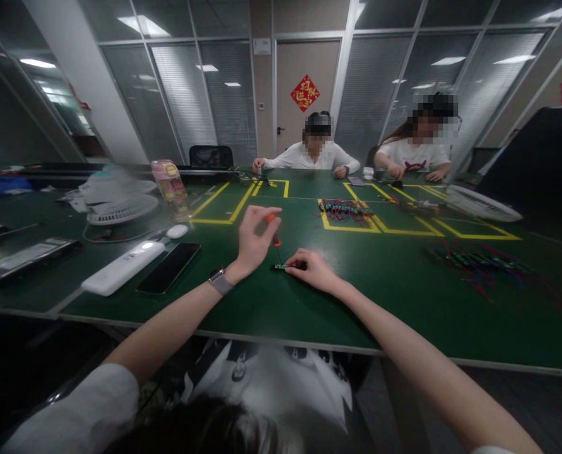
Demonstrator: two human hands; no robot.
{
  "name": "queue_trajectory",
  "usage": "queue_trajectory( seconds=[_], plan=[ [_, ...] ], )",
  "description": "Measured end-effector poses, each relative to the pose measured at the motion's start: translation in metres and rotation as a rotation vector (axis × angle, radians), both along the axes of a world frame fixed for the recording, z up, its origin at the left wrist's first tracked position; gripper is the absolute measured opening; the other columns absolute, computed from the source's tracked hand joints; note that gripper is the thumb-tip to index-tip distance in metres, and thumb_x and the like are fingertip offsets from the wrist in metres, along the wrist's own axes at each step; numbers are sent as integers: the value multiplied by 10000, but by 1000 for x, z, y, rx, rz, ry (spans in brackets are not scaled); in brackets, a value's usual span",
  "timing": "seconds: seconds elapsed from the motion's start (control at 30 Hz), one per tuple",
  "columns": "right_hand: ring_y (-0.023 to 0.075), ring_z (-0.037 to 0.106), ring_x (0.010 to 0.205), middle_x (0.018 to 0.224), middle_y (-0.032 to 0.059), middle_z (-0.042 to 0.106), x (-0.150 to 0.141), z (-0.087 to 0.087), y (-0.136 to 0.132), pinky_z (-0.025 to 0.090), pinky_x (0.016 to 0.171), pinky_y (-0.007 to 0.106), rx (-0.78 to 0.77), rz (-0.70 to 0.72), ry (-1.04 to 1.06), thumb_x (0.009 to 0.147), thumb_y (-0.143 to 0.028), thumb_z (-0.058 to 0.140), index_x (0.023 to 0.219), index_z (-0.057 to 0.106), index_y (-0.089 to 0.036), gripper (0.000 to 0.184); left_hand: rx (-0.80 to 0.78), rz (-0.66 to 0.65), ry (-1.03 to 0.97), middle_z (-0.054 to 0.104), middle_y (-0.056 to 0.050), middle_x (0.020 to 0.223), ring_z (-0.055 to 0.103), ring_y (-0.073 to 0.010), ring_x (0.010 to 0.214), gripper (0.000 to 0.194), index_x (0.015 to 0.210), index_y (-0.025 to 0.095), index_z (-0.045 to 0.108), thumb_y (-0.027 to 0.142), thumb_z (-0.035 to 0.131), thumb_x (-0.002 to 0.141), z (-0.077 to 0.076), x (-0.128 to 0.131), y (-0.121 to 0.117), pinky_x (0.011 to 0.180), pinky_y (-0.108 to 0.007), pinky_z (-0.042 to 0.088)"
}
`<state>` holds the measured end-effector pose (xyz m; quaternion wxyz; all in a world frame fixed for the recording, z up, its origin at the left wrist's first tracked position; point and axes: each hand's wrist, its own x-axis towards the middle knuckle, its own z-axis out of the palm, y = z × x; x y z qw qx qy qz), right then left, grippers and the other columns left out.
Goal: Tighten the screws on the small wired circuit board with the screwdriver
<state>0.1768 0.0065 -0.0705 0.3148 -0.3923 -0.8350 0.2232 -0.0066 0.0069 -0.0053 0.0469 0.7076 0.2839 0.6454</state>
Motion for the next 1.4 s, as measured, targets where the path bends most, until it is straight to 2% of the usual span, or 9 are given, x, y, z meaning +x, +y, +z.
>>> queue_trajectory(
  seconds=[0.2, 0.33, 0.5, 0.6, 0.77, 0.9, 1.07, 1.2, 1.4],
  plan=[
    [160, 584, 712, 803, 43, 625, 0, 0, 0, 482, 686, 298, -10, 1, 8, 822, -316, 664, 859, 733, -175, 162, -33, -93, 18, 612, -64, 1084, 581, -152, 1015, 322, 1226, 231, 581, 283, 364, 994, -2, 0, 2, 891, -303, 461],
    [161, 587, 710, 809, 43, 627, 0, 0, 0, 482, 692, 302, -5, -5, 8, 821, -311, 665, 857, 734, -178, 155, -29, -86, 1, 643, -53, 1017, 598, -149, 939, 286, 1199, 218, 590, 299, 440, 970, -1, 0, 3, 851, -300, 472],
    [167, 592, 718, 797, 43, 621, 0, 1, -1, 479, 682, 300, -5, -5, 2, 826, -322, 653, 857, 735, -180, 166, 4, -29, 17, 587, -27, 893, 556, -145, 838, 205, 1069, 223, 649, 321, 566, 910, 1, 0, 1, 794, -286, 468],
    [167, 587, 715, 797, 45, 621, 0, 1, 0, 477, 685, 301, -4, -2, -3, 827, -314, 650, 856, 732, -175, 164, -8, -34, 22, 558, -31, 908, 552, -143, 850, 225, 1084, 234, 654, 320, 501, 943, 0, 0, 0, 794, -277, 467],
    [165, 586, 715, 811, 46, 622, 0, 1, 0, 478, 680, 299, -11, 7, 2, 832, -324, 646, 859, 732, -177, 172, -32, -109, 30, 605, -59, 1078, 577, -155, 997, 335, 1253, 238, 565, 279, 353, 996, -2, -1, 2, 875, -296, 456],
    [167, 588, 712, 804, 46, 618, 0, 1, -1, 477, 680, 298, -10, 7, 9, 825, -311, 653, 855, 734, -174, 162, -24, -88, 9, 632, -53, 1017, 587, -149, 934, 297, 1221, 218, 581, 275, 422, 977, -1, -1, 2, 842, -287, 462],
    [164, 585, 708, 793, 44, 614, 0, 0, 0, 468, 674, 291, 2, 0, 1, 824, -302, 656, 854, 735, -169, 157, 26, -35, 7, 568, -28, 890, 539, -132, 830, 200, 1073, 191, 656, 265, 559, 914, 1, 1, 0, 795, -264, 453],
    [158, 578, 699, 788, 41, 615, 0, -1, 0, 464, 667, 285, 7, 1, 1, 830, -322, 655, 857, 736, -170, 174, -3, -47, 11, 539, -31, 911, 541, -132, 853, 238, 1112, 220, 649, 282, 486, 950, 0, 1, 0, 793, -260, 455],
    [161, 578, 707, 807, 49, 623, 1, -1, 1, 474, 679, 296, -5, 5, 12, 833, -334, 655, 863, 734, -169, 185, -20, -103, 9, 583, -49, 1020, 564, -143, 941, 335, 1250, 230, 577, 275, 373, 988, -3, 0, 2, 845, -278, 453]
  ],
)
